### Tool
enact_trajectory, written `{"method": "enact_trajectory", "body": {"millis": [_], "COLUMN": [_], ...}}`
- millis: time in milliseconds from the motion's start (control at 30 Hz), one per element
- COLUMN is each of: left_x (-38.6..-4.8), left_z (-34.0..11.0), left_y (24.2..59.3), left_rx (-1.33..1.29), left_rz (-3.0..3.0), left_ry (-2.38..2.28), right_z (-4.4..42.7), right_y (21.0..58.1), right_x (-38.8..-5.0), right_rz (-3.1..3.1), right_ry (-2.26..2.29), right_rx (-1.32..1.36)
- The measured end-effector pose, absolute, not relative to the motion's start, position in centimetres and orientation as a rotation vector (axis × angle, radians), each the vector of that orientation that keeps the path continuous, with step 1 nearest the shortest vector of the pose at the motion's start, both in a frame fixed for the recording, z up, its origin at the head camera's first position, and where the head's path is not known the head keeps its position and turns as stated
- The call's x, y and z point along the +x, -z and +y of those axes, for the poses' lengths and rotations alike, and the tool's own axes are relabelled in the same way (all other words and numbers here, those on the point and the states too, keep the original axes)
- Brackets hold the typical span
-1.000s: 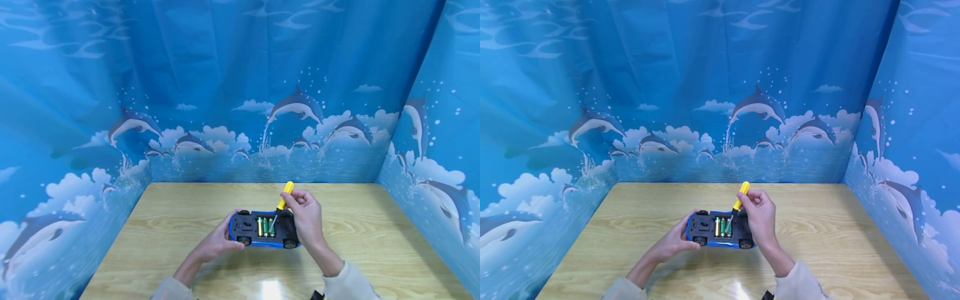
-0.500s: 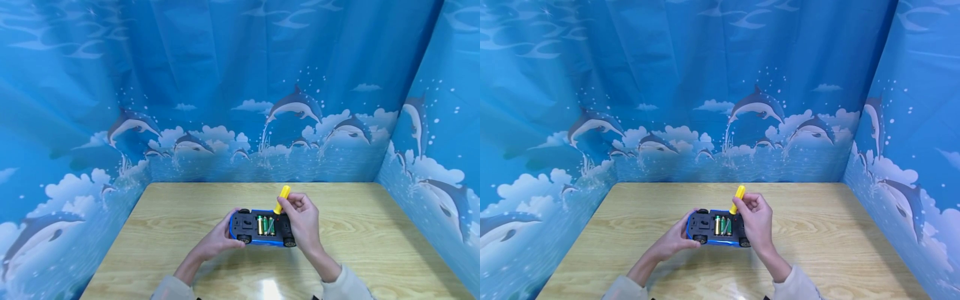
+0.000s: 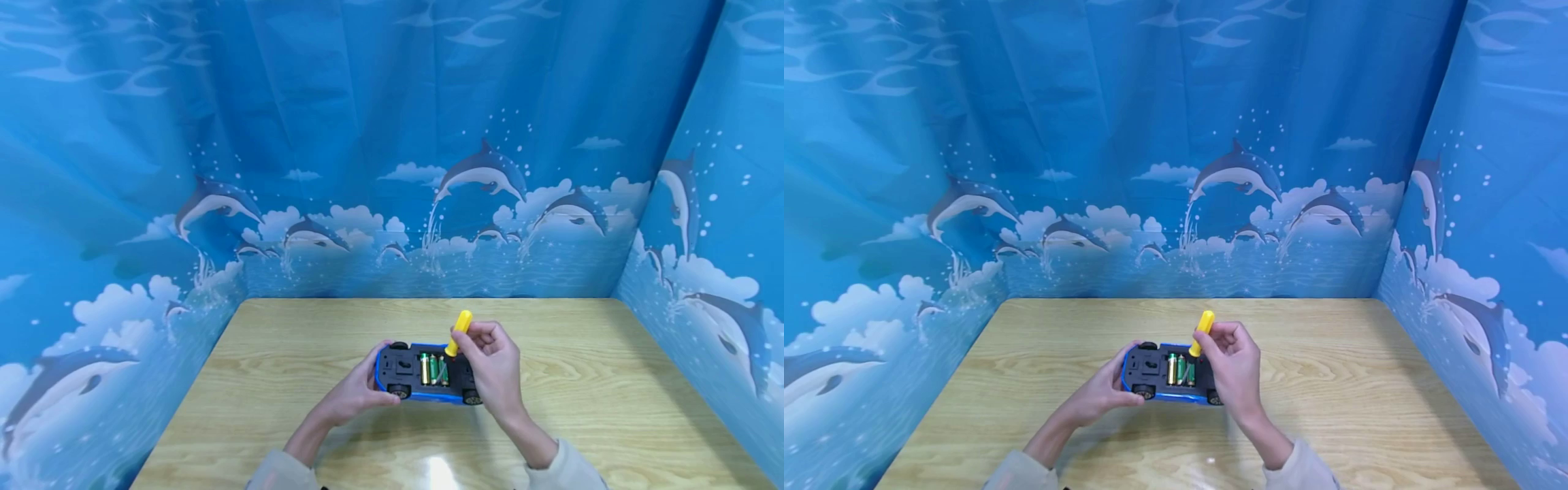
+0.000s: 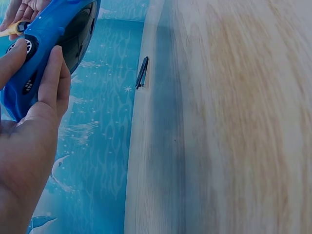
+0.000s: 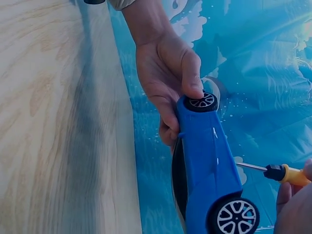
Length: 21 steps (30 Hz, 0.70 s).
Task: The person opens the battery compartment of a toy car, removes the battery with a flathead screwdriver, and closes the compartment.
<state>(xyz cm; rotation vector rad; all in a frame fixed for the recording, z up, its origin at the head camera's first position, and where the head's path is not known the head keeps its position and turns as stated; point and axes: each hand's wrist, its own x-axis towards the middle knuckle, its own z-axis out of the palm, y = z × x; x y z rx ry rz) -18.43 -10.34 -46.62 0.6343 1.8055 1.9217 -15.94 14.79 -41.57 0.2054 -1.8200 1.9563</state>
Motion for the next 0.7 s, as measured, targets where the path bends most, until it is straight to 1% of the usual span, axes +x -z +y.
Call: {"method": "enact_trajectory", "body": {"millis": [700], "left_x": [-18.67], "left_z": [-10.63], "left_y": [46.83], "left_rx": [0.610], "left_rz": [1.815], "left_ry": [-1.928], "right_z": [14.90], "right_y": [42.53], "right_x": [-14.91], "right_rz": [-1.630], "right_ry": [-1.959], "right_rx": [0.416]}}
